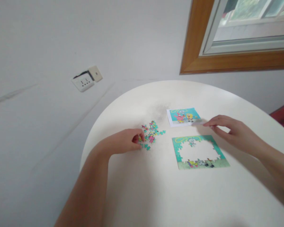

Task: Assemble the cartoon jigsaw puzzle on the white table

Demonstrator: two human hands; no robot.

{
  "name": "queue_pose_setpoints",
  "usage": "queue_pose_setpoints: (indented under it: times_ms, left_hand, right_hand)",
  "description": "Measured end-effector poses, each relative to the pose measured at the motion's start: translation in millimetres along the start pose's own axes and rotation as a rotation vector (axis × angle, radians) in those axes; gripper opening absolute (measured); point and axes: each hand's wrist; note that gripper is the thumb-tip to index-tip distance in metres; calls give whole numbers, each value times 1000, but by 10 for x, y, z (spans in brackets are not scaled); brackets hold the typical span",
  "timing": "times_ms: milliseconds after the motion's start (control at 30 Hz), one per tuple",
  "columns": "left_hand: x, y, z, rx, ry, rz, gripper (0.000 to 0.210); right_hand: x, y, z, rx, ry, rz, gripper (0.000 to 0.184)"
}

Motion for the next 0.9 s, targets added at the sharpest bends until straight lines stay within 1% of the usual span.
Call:
queue_pose_setpoints:
  times_ms: [200, 433, 500, 567, 600, 633, 667, 800, 833, 900]
  left_hand:
    - [90, 44, 24, -2, 49, 18, 21]
    - [36, 55, 42, 26, 72, -3, 19]
    - [23, 65, 61, 108, 82, -37, 22]
    - [23, 89, 88, 233, 96, -58, 26]
    - [28, 104, 102, 278, 102, -60, 28]
    - [36, 119, 113, 299, 107, -58, 30]
    - [46, 132, 121, 295, 112, -54, 31]
    - [83, 145, 118, 192, 135, -54, 28]
    - [86, 139, 115, 191, 132, -57, 27]
    - [80, 129, 120, 236, 117, -48, 27]
  right_hand:
    - [-6, -5, 0, 2, -2, 3, 23]
    - [42, 4, -9, 26, -33, 6, 21]
    - [66, 11, -6, 36, -47, 12, 21]
    - [76, 16, -2, 42, -61, 12, 21]
    - [76, 16, 0, 43, -66, 10, 21]
    - [73, 16, 1, 42, -66, 7, 22]
    - [67, 15, 3, 42, -67, 6, 22]
    - [45, 11, 1, 47, -64, 14, 22]
    - [43, 10, -1, 46, -58, 15, 22]
    - [42, 9, -6, 40, -45, 17, 21]
Point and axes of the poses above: each hand's wrist, its own z-axis towards the middle knuckle, its own y-axis out of the palm, x = y × z, and after that the axes turned 10 degrees about x, right-handed
